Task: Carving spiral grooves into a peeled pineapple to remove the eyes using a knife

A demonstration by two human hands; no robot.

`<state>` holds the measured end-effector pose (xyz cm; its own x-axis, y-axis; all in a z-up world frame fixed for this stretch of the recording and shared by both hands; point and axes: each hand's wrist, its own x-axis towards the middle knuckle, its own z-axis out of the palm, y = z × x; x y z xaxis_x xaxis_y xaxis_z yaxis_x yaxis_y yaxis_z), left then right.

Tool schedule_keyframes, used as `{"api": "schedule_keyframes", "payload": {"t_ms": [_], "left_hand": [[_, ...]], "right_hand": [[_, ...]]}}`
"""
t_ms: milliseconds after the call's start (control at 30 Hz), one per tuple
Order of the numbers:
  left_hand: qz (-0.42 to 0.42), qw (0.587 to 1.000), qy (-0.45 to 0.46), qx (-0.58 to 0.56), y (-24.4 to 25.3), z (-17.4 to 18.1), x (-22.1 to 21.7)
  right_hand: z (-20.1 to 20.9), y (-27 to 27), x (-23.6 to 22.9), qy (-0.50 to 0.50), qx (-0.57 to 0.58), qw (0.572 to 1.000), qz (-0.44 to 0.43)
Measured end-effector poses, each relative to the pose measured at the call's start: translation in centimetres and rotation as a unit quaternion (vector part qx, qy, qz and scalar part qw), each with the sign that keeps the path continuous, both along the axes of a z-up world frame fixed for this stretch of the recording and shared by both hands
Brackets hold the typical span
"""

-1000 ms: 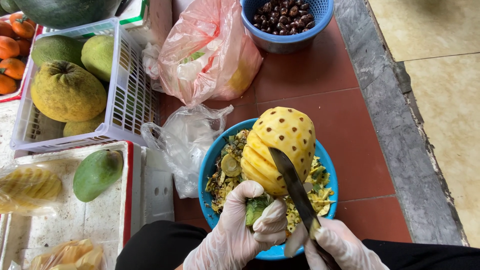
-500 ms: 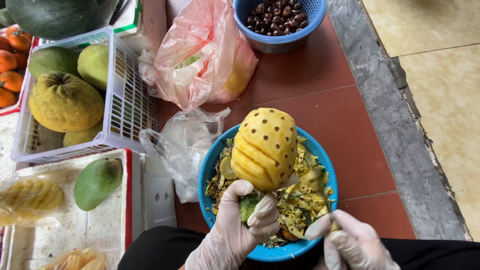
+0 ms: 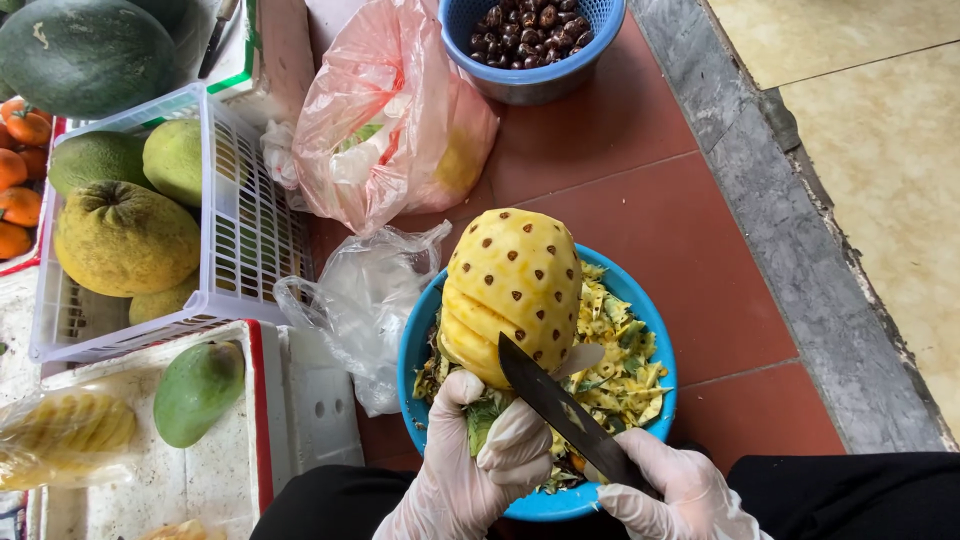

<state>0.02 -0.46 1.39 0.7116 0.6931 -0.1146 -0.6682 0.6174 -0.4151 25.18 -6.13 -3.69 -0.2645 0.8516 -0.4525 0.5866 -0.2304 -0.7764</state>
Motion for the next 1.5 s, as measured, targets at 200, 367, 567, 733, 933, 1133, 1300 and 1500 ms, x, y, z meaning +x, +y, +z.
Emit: {"api": "schedule_keyframes", "payload": {"t_ms": [200,367,567,733,933,1133,1300,1500], "left_hand": [[-0.037,0.997,0.040,0.048,0.4,-1.3,-0.6],[-0.042,0.992,0.075,0.090,0.8,-1.6,-1.5],[-0.066,0.989,0.100,0.089,0.1,-1.7,-0.5],[-0.016,0.982,0.146,0.116,0.9,-1.3,-0.8],[-0.010,0.996,0.028,0.081,0.6,-0.8,-0.8],[-0.028,0.996,-0.001,0.083,-0.2,-0.4,-0.7],[-0.051,0.996,-0.011,0.076,-0.3,-0.6,-0.8],[-0.053,0.995,0.004,0.081,-0.6,-0.9,-0.9]], "right_hand": [[1.6,1.6,-0.7,-0.013,-0.056,0.998,0.003],[5.7,3.7,-3.3,0.095,-0.144,0.981,-0.092],[5.5,4.2,-4.3,0.171,-0.125,0.967,-0.139],[3.9,1.7,-0.7,0.197,-0.044,0.979,0.025],[4.8,3.4,0.5,0.419,-0.194,0.887,0.024],[3.8,3.9,1.3,0.428,-0.208,0.878,0.047],[4.7,4.2,0.7,0.419,-0.171,0.889,0.071],[3.2,3.7,1.4,0.385,-0.142,0.910,0.057]]}}
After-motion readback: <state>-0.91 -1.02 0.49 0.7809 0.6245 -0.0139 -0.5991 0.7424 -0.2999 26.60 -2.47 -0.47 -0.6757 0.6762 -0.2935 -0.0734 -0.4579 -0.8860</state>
